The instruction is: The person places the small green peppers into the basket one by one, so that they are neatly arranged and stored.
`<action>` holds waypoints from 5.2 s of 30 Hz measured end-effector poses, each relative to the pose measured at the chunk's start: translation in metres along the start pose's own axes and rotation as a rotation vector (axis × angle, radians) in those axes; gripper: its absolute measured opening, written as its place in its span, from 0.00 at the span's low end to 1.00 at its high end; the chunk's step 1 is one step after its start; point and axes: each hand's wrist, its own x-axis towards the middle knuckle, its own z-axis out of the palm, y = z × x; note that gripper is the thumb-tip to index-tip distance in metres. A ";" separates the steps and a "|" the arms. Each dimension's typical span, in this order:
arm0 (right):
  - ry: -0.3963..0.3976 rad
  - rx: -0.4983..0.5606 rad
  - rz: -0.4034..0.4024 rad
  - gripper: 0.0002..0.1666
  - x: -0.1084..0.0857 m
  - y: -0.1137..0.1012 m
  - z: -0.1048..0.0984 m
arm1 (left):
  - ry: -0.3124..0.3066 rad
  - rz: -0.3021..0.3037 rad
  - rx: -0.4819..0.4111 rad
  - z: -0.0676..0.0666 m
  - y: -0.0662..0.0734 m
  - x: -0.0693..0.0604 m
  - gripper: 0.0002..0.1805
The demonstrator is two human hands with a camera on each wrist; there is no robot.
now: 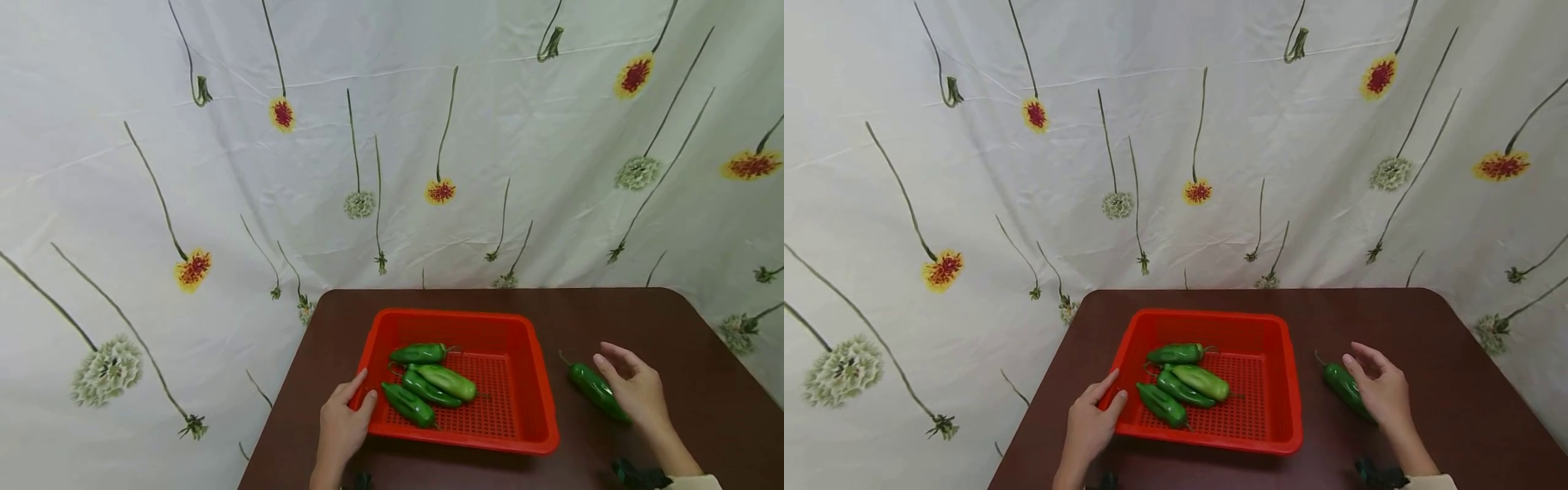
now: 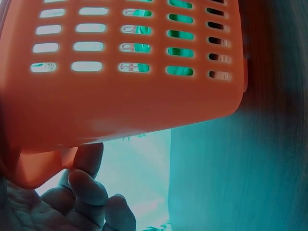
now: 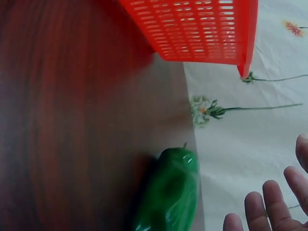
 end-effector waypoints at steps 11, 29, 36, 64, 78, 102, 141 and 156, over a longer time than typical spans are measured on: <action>-0.119 -0.155 0.059 0.37 -0.010 0.021 -0.008 | -0.003 -0.008 -0.007 -0.001 0.001 0.002 0.25; -0.190 -0.234 0.036 0.41 -0.019 0.045 0.004 | -0.015 -0.023 -0.007 -0.002 0.003 -0.002 0.24; -0.189 -0.269 0.002 0.39 -0.022 0.052 0.006 | -0.010 -0.020 -0.003 -0.002 0.003 -0.002 0.24; -0.155 -0.234 0.029 0.37 -0.023 0.047 0.008 | -0.014 -0.018 0.000 -0.001 0.002 0.000 0.24; -0.038 -0.222 -0.056 0.33 -0.007 0.029 -0.007 | -0.008 -0.022 0.002 -0.001 0.002 0.000 0.25; -0.015 -0.095 -0.079 0.36 0.033 -0.022 -0.034 | -0.003 0.013 0.003 0.000 0.002 -0.001 0.26; -0.266 0.168 -0.172 0.33 0.043 -0.118 0.054 | -0.025 0.001 0.020 -0.004 0.001 -0.002 0.26; -0.487 0.238 -0.187 0.33 0.019 -0.151 0.115 | -0.035 0.030 -0.056 0.000 0.001 -0.003 0.25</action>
